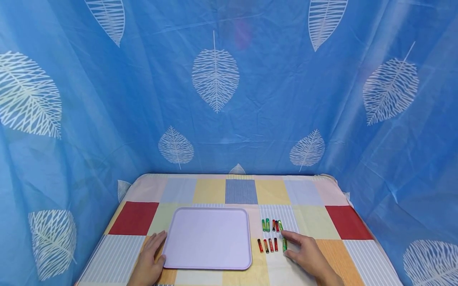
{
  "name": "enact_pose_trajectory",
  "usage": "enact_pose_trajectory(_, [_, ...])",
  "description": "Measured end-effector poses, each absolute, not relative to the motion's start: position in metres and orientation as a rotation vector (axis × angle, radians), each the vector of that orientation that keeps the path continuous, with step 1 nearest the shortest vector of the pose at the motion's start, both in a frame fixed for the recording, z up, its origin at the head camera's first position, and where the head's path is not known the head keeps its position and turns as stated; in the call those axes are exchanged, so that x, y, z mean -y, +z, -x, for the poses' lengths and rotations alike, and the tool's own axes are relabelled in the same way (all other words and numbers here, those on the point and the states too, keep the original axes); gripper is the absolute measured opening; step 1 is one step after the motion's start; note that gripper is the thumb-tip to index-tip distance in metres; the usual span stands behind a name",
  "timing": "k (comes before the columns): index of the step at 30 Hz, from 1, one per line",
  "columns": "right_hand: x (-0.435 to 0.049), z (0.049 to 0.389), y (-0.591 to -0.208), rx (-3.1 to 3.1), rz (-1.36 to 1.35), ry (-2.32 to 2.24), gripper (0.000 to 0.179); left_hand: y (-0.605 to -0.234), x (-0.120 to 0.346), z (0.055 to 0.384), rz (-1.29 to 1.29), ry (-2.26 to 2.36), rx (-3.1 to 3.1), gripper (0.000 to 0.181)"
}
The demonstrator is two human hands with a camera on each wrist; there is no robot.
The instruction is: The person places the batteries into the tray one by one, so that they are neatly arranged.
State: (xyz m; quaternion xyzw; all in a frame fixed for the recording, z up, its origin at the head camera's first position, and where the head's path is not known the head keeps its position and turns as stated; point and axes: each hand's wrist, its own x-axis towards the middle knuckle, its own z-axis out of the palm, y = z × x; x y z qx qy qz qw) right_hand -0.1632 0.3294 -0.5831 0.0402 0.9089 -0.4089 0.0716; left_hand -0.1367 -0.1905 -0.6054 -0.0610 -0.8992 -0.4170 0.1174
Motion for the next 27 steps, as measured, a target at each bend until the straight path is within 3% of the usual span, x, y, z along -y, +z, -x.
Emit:
enact_pose_trajectory(13, [-0.327,0.161,-0.574,-2.790,-0.078,-1.193,0.057,-0.606,0.194,0.139,0.206,-1.172,2.663,0.065])
enact_pose_trajectory(27, [-0.299,0.170,-0.556,-2.857,0.191,-1.266,0.057,-0.606,0.196,0.139,0.187,-1.227,2.701,0.066])
